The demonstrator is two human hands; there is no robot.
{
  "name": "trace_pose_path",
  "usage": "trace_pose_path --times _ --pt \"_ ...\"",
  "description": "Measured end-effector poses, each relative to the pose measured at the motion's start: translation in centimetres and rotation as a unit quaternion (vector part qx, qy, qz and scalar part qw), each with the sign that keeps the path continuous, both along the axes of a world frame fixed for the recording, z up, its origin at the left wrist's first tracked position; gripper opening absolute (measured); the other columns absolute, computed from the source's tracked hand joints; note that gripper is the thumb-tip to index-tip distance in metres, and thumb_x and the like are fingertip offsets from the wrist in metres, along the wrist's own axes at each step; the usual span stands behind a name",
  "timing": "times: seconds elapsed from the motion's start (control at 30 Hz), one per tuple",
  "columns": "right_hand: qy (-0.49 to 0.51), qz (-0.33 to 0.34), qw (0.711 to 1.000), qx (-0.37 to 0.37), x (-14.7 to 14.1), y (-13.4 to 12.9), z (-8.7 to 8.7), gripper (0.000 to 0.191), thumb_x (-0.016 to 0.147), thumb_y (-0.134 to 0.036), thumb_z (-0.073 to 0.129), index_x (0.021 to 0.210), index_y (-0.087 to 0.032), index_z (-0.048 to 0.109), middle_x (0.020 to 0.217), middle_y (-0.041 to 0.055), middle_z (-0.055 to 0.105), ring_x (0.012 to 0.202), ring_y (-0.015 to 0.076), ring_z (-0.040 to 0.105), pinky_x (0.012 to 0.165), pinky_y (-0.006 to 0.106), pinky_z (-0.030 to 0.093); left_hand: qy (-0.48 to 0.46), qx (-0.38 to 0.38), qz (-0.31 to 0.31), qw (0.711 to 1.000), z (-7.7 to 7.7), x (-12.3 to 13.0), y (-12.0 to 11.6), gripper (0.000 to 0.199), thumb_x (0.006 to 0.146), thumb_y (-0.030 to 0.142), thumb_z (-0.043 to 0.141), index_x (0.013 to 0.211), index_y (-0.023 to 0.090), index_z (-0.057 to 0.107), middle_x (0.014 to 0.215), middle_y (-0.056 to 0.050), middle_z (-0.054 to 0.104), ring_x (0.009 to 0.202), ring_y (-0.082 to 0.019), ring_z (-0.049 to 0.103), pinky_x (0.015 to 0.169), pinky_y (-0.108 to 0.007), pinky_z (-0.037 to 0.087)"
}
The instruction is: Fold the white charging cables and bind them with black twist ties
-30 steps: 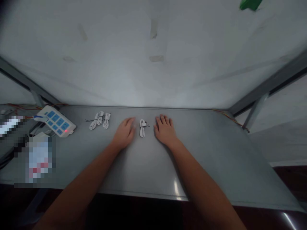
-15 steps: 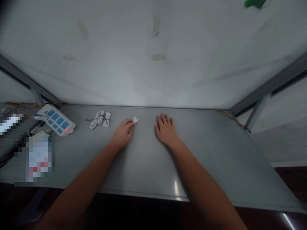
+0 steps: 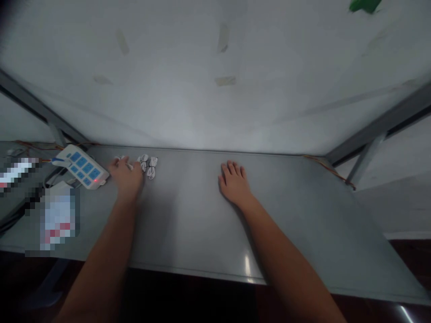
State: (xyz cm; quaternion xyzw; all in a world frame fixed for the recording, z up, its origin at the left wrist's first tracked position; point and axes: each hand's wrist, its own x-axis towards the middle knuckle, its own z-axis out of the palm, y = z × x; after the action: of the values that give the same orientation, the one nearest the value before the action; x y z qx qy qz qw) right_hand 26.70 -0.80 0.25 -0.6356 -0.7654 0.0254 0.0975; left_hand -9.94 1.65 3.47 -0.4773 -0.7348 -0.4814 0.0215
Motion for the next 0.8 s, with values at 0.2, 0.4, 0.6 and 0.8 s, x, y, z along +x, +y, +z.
trace_pose_path --times 0.2,0.4,0.6,0.8 --pt "-0.003 -0.004 1.000 -0.002 -0.1 0.0 0.2 0.061 0.105 -0.040 0.032 0.158 -0.014 0.044 0.167 0.0161 0.038 0.155 0.0346 0.033 0.127 0.055 0.022 0.111 -0.104 -0.062 0.986 0.2 2.3 -0.9 0.017 0.090 0.028 0.069 0.098 0.013 0.070 0.131 -0.019 0.058 0.131 -0.042 0.044 0.110 -0.064 0.031" --pt "0.002 -0.002 1.000 -0.007 -0.2 -0.2 0.5 0.061 0.105 -0.039 0.032 0.158 -0.011 0.044 0.167 0.0173 0.037 0.156 0.0356 0.031 0.127 0.056 0.022 0.163 -0.130 -0.096 0.973 -0.2 2.6 -0.6 0.009 0.090 0.023 0.062 0.091 0.016 0.067 0.104 -0.015 0.067 0.114 -0.036 0.056 0.100 -0.053 0.042" --pt "0.057 0.008 0.998 0.021 -0.7 -0.3 0.8 0.055 0.101 -0.034 0.041 0.147 -0.006 0.055 0.160 0.0234 0.046 0.151 0.0409 0.038 0.124 0.060 0.025 0.067 -0.112 -0.216 0.968 -0.4 4.7 -0.6 0.008 0.089 0.023 0.061 0.089 0.018 0.067 0.094 -0.009 0.070 0.086 -0.024 0.066 0.088 -0.041 0.052" --pt "0.378 0.062 0.922 -0.057 -3.2 -1.6 2.5 0.037 0.099 -0.043 0.048 0.111 -0.017 0.072 0.107 0.0151 0.075 0.098 0.0273 0.069 0.090 0.045 0.056 -0.182 -0.132 -0.398 0.890 -0.7 10.7 -3.7 0.012 0.088 0.032 0.069 0.090 0.019 0.069 0.088 -0.005 0.075 0.083 -0.020 0.072 0.078 -0.033 0.057"
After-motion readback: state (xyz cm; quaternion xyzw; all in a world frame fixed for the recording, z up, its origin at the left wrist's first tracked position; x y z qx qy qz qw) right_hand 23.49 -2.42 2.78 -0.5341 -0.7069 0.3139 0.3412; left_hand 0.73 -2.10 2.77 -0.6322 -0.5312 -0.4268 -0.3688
